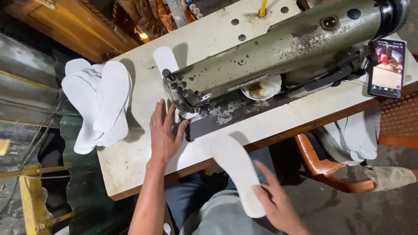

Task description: The person uses a sewing machine to stitch white slipper soles. They guide the soles under the needle, adjust the machine's wheel, and handle a small bowl of liquid near the needle area while continuing the sewing process.

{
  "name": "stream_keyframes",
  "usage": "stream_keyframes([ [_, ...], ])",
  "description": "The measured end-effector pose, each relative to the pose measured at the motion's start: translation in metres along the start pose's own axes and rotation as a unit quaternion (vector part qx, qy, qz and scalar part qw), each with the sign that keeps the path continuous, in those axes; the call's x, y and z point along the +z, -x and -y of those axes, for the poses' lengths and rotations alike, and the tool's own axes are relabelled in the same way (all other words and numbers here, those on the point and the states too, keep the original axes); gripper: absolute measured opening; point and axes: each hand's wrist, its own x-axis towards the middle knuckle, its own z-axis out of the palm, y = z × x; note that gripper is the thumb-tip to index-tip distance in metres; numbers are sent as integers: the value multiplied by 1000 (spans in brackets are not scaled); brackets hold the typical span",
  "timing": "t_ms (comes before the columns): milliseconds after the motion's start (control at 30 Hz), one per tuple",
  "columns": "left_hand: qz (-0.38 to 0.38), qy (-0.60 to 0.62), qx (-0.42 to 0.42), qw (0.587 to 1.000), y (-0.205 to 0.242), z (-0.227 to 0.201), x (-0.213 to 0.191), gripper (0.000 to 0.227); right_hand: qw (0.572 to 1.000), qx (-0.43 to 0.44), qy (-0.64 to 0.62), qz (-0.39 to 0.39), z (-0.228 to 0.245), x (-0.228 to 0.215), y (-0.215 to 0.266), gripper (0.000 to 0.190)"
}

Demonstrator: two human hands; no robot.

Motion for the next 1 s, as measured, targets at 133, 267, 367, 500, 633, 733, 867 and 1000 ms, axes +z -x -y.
stream_keyframes([
  [133, -83, 102, 90, 987, 37, -18, -10, 69, 999, -27, 26, 16, 32, 27, -18, 59],
  [267, 53, 135, 108, 983, 59, -39, -29, 66, 998, -50, -17, 34, 45, 48, -33, 54],
  [367, 114, 84, 120, 983, 60, -42, -31, 66, 996, -75, -11, 53, 49, 62, -37, 53],
  [500, 101, -20, 155, 983, 58, -34, -18, 76, 987, -103, -69, 106, 61, 77, -31, 55],
  [633, 76, -28, 149, 985, 54, -27, -10, 77, 983, -102, -48, 148, 70, 73, -27, 60],
  [733, 75, -34, 149, 985, 49, -25, -11, 79, 976, -145, -33, 161, 69, 62, -33, 60],
  [867, 100, -19, 146, 984, 47, -29, -19, 90, 943, -283, 174, -28, 64, 23, -58, 51],
  [1000, 100, -39, 153, 982, 52, -26, -19, 92, 892, -378, 160, -189, 91, -17, -61, 27],
])
